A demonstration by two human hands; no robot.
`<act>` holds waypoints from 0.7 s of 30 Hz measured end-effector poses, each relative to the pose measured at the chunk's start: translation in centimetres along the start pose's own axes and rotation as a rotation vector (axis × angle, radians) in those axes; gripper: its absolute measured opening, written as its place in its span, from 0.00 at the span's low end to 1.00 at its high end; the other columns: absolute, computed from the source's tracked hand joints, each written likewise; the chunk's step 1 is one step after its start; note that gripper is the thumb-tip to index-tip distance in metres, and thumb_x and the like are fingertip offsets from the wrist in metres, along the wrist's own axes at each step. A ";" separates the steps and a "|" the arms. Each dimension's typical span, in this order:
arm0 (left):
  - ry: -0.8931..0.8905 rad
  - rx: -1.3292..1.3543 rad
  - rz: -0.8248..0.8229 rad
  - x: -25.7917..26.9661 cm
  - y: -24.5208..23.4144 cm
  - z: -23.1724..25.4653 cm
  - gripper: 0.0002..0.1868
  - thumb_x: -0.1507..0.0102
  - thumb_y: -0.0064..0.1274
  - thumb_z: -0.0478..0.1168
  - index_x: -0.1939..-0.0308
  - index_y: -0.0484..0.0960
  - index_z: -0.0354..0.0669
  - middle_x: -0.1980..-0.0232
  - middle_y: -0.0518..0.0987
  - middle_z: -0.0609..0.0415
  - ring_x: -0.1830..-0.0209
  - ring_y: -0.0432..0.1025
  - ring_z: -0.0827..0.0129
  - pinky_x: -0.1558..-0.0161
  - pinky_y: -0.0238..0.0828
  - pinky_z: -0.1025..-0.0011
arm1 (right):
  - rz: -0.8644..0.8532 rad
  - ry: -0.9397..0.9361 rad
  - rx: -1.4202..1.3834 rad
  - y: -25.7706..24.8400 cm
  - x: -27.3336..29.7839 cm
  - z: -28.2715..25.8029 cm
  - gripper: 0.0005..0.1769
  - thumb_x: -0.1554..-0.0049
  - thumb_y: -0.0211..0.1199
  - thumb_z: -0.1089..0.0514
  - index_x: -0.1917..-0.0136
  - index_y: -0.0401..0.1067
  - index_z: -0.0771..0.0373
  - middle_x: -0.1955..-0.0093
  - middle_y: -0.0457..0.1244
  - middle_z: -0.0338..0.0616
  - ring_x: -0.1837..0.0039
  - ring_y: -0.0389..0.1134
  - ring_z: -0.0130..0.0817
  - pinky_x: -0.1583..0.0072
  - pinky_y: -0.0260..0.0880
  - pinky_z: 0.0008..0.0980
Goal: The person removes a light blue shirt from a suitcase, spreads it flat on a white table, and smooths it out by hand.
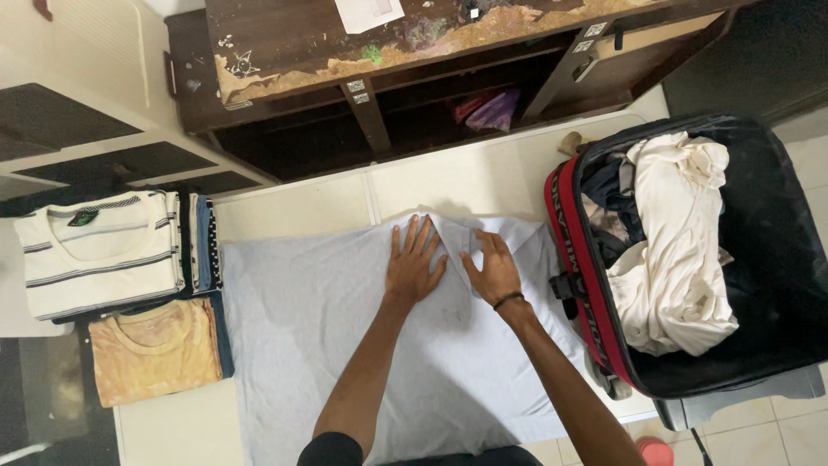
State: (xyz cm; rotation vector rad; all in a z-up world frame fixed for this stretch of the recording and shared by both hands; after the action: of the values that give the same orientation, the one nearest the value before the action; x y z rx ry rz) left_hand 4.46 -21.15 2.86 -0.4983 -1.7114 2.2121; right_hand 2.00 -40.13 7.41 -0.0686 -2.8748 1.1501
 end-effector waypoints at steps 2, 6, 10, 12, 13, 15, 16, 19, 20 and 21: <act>-0.013 0.026 -0.007 0.0 0.0 0.1 0.32 0.33 0.43 0.57 0.28 0.68 0.48 0.18 0.54 0.48 0.16 0.39 0.55 0.22 0.29 0.43 | 0.069 -0.090 0.064 1.3 -1.6 -0.4 0.33 0.45 0.68 0.54 0.30 0.64 0.69 0.40 0.63 0.60 0.39 0.66 0.59 0.37 0.66 0.48; -0.028 0.013 -0.055 0.0 0.0 0.0 0.33 0.33 0.42 0.58 0.27 0.66 0.50 0.18 0.54 0.49 0.16 0.38 0.55 0.22 0.28 0.43 | 0.055 0.009 0.159 3.1 -3.1 -0.9 0.29 0.49 0.72 0.53 0.38 0.69 0.66 0.40 0.61 0.58 0.37 0.63 0.58 0.37 0.63 0.51; -0.038 0.098 -0.036 -0.1 0.5 -0.4 0.39 0.33 0.44 0.57 0.22 0.56 0.43 0.17 0.53 0.48 0.15 0.39 0.56 0.21 0.28 0.45 | 0.039 0.005 0.211 3.6 -3.2 -1.1 0.16 0.48 0.70 0.56 0.47 0.73 0.61 0.42 0.63 0.53 0.38 0.65 0.53 0.38 0.65 0.50; -0.037 0.204 0.006 0.0 0.8 -0.8 0.44 0.35 0.47 0.55 0.20 0.50 0.39 0.19 0.54 0.44 0.16 0.41 0.54 0.20 0.29 0.45 | 0.010 -0.078 0.138 3.7 -2.8 -1.6 0.13 0.48 0.69 0.58 0.49 0.73 0.61 0.45 0.66 0.50 0.41 0.68 0.51 0.40 0.69 0.47; -0.033 0.261 0.030 0.1 0.8 -1.1 0.46 0.37 0.49 0.52 0.20 0.48 0.38 0.20 0.54 0.42 0.16 0.43 0.53 0.20 0.30 0.45 | -0.027 -0.116 0.055 3.8 -2.4 -2.0 0.13 0.48 0.68 0.60 0.49 0.73 0.62 0.47 0.67 0.48 0.43 0.70 0.49 0.41 0.71 0.45; -0.037 0.323 0.039 0.7 1.2 -1.0 0.47 0.39 0.53 0.48 0.21 0.49 0.41 0.23 0.56 0.39 0.18 0.47 0.50 0.20 0.33 0.45 | -0.153 -0.113 -0.090 3.3 -1.2 -2.5 0.12 0.48 0.66 0.61 0.49 0.73 0.62 0.50 0.69 0.46 0.47 0.72 0.46 0.44 0.73 0.42; -0.047 0.320 0.034 0.8 1.2 -1.1 0.46 0.40 0.55 0.46 0.21 0.53 0.44 0.25 0.58 0.38 0.20 0.49 0.49 0.20 0.36 0.46 | -0.239 -0.083 -0.155 2.9 -0.9 -2.7 0.12 0.48 0.66 0.60 0.49 0.73 0.63 0.52 0.69 0.46 0.50 0.73 0.44 0.46 0.74 0.41; -0.042 0.350 0.097 1.2 1.3 -1.5 0.38 0.40 0.58 0.42 0.25 0.64 0.48 0.29 0.61 0.37 0.24 0.52 0.46 0.22 0.41 0.47 | -0.212 0.067 -0.240 1.6 -0.9 -2.0 0.13 0.44 0.65 0.56 0.47 0.73 0.63 0.50 0.70 0.45 0.49 0.73 0.42 0.47 0.75 0.41; -0.033 0.363 0.134 1.2 1.3 -1.7 0.35 0.39 0.58 0.41 0.27 0.67 0.49 0.30 0.61 0.36 0.26 0.53 0.44 0.23 0.43 0.47 | -0.154 0.123 -0.251 1.1 -1.2 -1.2 0.13 0.42 0.64 0.55 0.46 0.73 0.63 0.49 0.70 0.44 0.48 0.73 0.41 0.46 0.75 0.42; -0.039 0.353 0.142 1.1 1.3 -1.8 0.32 0.40 0.57 0.39 0.30 0.70 0.49 0.29 0.61 0.38 0.24 0.53 0.46 0.22 0.43 0.47 | -0.060 0.054 -0.094 0.5 -1.2 -0.4 0.13 0.42 0.65 0.55 0.46 0.74 0.63 0.47 0.69 0.47 0.45 0.71 0.45 0.43 0.72 0.45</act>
State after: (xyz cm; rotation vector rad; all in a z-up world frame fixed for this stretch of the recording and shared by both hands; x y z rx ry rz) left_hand 4.24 -19.45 1.11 -0.5015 -1.2934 2.5671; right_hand 3.27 -39.57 7.28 -0.0156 -2.8611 0.9879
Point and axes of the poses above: each hand's wrist, its own x-axis away from the middle knuckle, its own y-axis out of the palm, z = x × y, the point moved 1 cm from there along -x, towards the middle knuckle
